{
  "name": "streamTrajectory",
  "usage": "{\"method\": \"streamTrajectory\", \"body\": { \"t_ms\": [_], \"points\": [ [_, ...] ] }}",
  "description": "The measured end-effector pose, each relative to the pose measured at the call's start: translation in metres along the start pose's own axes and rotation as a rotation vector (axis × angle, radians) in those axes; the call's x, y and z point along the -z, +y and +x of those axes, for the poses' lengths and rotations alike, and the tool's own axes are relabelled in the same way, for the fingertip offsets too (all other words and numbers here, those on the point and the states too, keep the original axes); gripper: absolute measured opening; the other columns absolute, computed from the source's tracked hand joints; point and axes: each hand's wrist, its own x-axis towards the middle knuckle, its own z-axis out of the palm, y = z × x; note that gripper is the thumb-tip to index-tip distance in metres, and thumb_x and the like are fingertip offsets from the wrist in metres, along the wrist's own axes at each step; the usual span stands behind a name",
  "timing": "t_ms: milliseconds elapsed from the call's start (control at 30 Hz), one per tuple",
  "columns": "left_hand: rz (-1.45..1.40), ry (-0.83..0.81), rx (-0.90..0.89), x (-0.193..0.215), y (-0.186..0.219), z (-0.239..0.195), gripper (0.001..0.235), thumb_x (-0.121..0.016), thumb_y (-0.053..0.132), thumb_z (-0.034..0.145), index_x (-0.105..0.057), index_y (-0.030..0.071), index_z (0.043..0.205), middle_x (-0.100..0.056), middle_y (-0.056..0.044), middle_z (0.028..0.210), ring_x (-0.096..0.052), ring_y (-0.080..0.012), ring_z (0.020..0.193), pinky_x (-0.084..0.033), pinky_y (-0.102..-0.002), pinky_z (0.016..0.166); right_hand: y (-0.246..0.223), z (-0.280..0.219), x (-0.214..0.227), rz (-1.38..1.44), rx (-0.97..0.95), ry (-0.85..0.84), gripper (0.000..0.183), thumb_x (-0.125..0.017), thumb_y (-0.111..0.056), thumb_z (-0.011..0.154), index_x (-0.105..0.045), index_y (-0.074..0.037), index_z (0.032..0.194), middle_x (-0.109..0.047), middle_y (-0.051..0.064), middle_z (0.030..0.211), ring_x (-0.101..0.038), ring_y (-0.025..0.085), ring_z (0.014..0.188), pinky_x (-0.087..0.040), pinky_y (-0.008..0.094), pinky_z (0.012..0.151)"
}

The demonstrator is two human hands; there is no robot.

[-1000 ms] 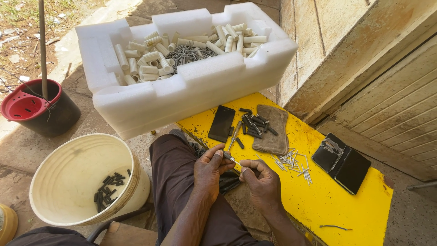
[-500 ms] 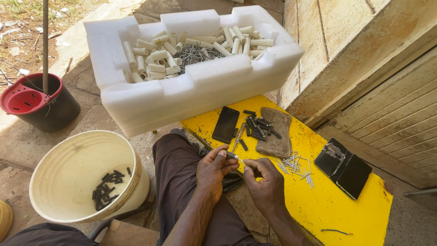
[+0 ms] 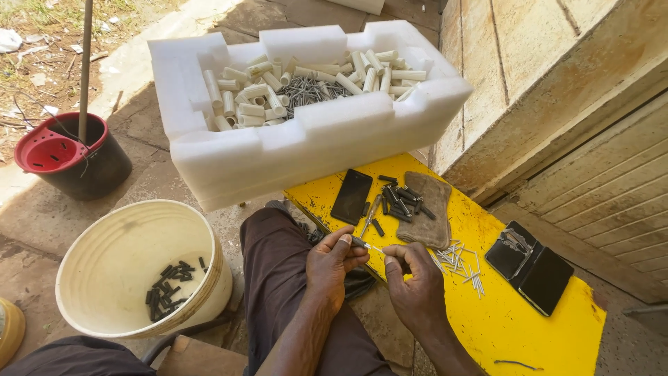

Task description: The person is manually assembling small white cylindrical components by inserting metal pins into them on a yellow work surface.

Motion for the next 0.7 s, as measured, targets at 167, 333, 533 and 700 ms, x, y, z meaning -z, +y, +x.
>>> {"method": "streamTrajectory", "body": {
  "t_ms": [167, 333, 533, 700],
  "points": [
    [0.011, -0.023, -0.005, -0.004, -0.001, -0.006, 0.035, -0.065, 0.011, 0.104, -0.074, -0.005, 0.134, -0.076, -0.024, 0.089, -0.075, -0.0326, 0.077, -0.070, -0.046, 0.082, 0.008, -0.003, -0.001, 0.026, 0.002, -0.004, 0.025, -0.062, -0.026, 0.099, -0.079, -0.013, 0.113, -0.072, 0.002, 0.105, -0.070, 0.020, 0.089, -0.057, 0.037, 0.075],
    [0.003, -0.027, -0.007, -0.004, 0.001, -0.005, 0.037, -0.066, 0.011, 0.102, -0.073, -0.006, 0.135, -0.075, -0.027, 0.089, -0.076, -0.0356, 0.077, -0.070, -0.048, 0.080, 0.007, -0.001, -0.004, 0.090, -0.079, 0.024, 0.023, -0.065, -0.025, 0.097, -0.080, -0.012, 0.109, -0.073, 0.000, 0.100, -0.069, 0.017, 0.087, -0.057, 0.035, 0.076],
    [0.011, -0.035, -0.001, -0.005, 0.002, -0.007, 0.038, -0.066, 0.010, 0.102, -0.071, -0.006, 0.135, -0.076, -0.029, 0.093, -0.076, -0.0352, 0.078, -0.069, -0.045, 0.077, 0.010, -0.001, -0.007, 0.165, -0.101, 0.012, 0.023, -0.066, -0.025, 0.096, -0.081, -0.012, 0.108, -0.078, 0.000, 0.103, -0.072, 0.017, 0.092, -0.058, 0.034, 0.080],
    [0.016, -0.022, -0.003, -0.006, 0.003, -0.007, 0.035, -0.066, 0.008, 0.102, -0.071, -0.006, 0.134, -0.074, -0.026, 0.101, -0.076, -0.0342, 0.085, -0.070, -0.044, 0.077, 0.013, 0.000, -0.009, 0.441, -0.388, -0.067, 0.025, -0.071, -0.023, 0.097, -0.082, -0.009, 0.114, -0.081, 0.006, 0.096, -0.079, 0.018, 0.081, -0.068, 0.032, 0.075]
  ]
}}
